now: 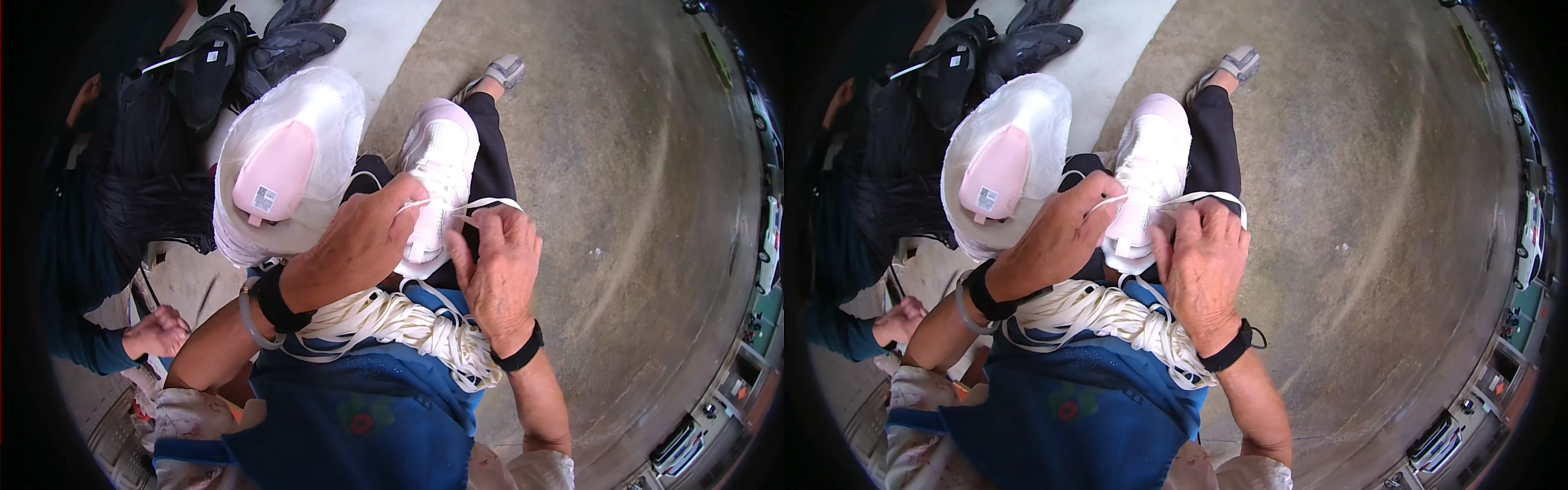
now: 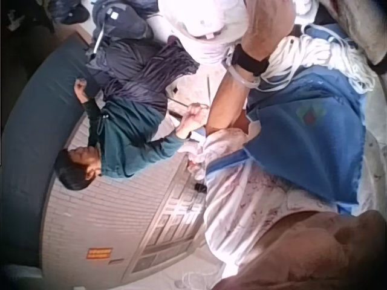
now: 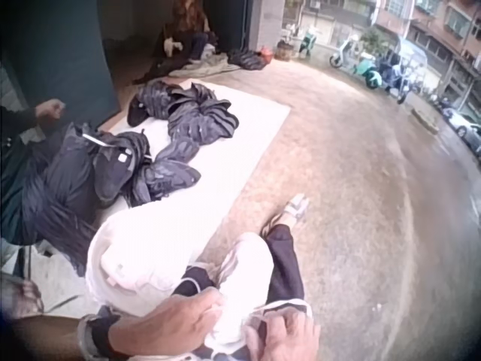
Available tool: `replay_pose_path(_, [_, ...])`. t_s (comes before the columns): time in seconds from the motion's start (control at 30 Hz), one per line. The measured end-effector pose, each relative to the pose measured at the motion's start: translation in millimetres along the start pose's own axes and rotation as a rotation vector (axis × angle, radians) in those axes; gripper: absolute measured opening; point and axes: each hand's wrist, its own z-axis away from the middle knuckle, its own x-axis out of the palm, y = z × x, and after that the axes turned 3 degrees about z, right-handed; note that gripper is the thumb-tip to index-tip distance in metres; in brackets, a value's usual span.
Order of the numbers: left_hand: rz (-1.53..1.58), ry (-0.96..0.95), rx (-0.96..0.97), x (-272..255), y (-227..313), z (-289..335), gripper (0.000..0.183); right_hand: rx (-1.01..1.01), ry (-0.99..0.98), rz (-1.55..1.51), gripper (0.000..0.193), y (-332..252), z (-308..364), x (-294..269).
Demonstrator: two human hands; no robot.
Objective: The recorder is threading laces into a white sneaker while sitting in what appears to be a shoe manufacturing or assembly area.
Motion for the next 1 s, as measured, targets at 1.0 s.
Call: replay_pose_path(1.0, [-0.370,-0.058,0.037,36.6,-7.6,-19.9,0.015,0.272,-0.098,-0.162,0.029,-13.4,11.9,27.9])
